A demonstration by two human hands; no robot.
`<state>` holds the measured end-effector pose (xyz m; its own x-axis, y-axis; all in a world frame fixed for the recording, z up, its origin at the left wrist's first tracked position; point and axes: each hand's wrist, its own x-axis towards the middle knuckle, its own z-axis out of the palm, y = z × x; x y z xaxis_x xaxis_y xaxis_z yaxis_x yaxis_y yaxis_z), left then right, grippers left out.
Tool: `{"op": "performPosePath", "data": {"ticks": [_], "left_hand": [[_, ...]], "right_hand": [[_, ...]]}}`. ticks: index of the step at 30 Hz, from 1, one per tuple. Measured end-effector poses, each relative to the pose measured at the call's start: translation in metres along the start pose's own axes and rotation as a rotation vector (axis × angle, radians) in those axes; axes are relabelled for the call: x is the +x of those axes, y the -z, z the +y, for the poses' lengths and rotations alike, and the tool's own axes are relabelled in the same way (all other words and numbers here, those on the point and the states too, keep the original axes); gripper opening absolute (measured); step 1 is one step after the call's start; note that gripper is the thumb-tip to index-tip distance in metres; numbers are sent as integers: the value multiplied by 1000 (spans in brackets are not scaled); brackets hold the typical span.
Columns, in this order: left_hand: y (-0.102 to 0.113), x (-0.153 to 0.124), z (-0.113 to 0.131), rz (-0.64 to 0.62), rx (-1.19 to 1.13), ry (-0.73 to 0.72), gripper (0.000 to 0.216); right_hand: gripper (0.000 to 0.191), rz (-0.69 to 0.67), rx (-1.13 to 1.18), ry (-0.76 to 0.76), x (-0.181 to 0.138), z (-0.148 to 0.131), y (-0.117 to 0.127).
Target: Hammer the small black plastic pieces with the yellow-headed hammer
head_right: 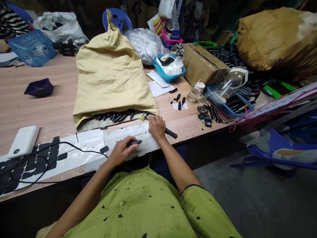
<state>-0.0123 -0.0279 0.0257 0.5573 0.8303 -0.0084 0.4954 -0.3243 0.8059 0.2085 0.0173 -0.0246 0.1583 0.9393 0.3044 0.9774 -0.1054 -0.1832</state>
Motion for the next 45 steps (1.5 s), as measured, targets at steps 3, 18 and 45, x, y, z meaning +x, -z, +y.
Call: {"op": "performPosePath", "data": {"ticks": [3,18,45], "left_hand": [[-14,-37,17,-267,91,-16,21],[-1,28,3,90,425,143,25],[-4,44,-60,353,333,118,10]], "right_hand": [[31,-10,-1,-9,0,-2,0],[30,-2,46,4,-2,-6,-1],[32,-33,159,-13,-9,-8,14]]}}
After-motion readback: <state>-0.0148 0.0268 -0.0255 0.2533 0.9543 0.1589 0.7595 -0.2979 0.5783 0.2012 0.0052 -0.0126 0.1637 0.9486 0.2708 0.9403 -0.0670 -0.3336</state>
